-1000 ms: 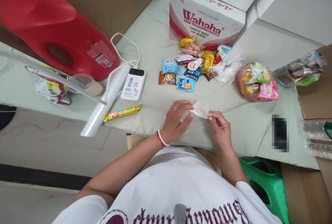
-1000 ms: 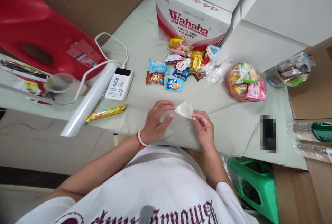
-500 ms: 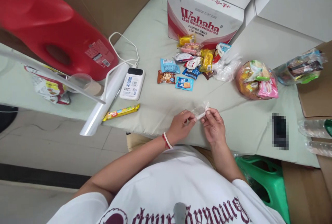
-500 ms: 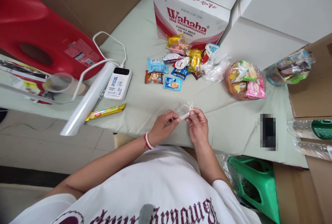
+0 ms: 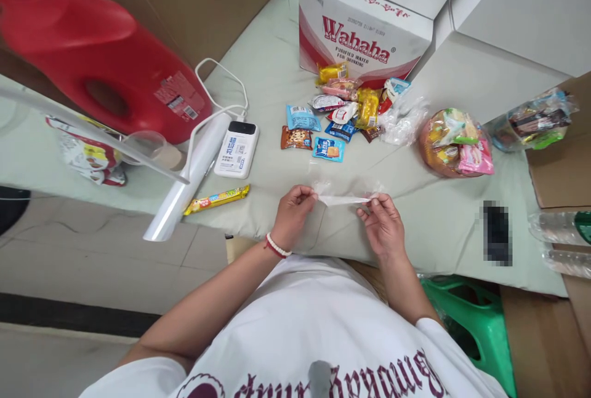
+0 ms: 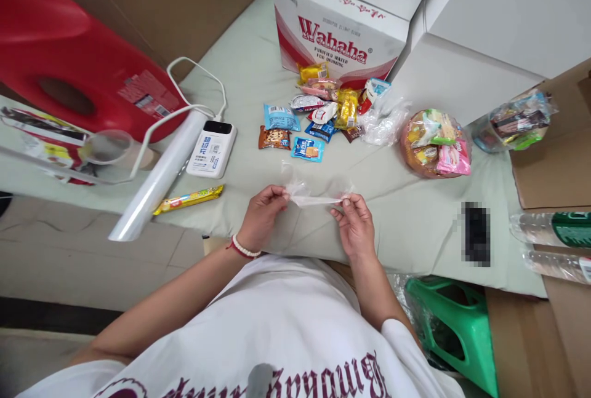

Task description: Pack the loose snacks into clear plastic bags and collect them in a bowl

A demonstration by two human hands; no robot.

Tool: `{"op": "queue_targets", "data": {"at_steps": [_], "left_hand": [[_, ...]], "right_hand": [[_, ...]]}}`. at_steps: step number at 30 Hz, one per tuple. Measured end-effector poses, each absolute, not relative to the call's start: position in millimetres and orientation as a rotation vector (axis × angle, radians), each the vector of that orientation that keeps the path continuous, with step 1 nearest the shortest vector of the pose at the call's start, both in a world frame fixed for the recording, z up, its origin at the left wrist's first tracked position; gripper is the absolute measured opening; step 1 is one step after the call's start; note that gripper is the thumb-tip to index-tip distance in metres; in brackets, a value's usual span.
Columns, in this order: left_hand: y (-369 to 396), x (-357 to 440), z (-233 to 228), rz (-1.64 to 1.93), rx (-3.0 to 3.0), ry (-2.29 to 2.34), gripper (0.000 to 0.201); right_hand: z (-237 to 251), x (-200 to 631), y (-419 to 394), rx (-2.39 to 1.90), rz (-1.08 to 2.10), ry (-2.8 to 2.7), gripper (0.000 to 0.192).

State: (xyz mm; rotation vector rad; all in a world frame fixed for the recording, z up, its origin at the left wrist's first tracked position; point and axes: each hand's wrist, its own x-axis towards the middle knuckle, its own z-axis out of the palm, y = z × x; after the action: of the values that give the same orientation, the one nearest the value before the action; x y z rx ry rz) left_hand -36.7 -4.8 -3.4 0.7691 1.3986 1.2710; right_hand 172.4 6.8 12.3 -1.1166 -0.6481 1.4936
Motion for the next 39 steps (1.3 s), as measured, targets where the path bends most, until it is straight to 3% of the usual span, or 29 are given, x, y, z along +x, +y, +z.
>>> {"op": "queue_targets", "data": {"at_steps": [4,8,11,13,16,22,26,29,32,39], "left_hand": [[-17,-47,2,1.364,1.328,1.654,0.008],[-1,-59,24,1.381,1.893,1.538,0.038],[22,-64,28,1.051,2.128,1.251,0.049],[32,-66,20,0.846,2.125,1.116,0.046],[32,-67,5,0.835,1.892,1.22,0.027],[8,-72,0,1.024,1.481,1.406,0.034],[9,-57,3,1.083,1.57,1.421,0.025],[20,-37,2,0.938,1.798,1.384,0.042],[31,-21,0,0.72,1.864,1.321,0.015],[22,-16,4,0.813,1.655,1.781,0.023]], "right_hand": [[19,178,11,-1.033,1.484,-0.788,0.018],[33,186,22,-1.008,1.481,-1.062,0.018],[47,187,35,-0.996,1.465,-1.118,0.022],[55,187,44,-0.993,1.424,-1.077,0.023],[60,192,56,-1.023,1.296,-0.989,0.024],[49,212,73,-1.068,1.126,-0.826,0.03],[41,210,78,-1.067,1.19,-0.802,0.033],[38,205,80,-1.051,1.236,-0.806,0.033],[36,209,88,-1.039,1.22,-0.802,0.034],[29,219,74,-1.279,1.057,-0.87,0.044]]}}
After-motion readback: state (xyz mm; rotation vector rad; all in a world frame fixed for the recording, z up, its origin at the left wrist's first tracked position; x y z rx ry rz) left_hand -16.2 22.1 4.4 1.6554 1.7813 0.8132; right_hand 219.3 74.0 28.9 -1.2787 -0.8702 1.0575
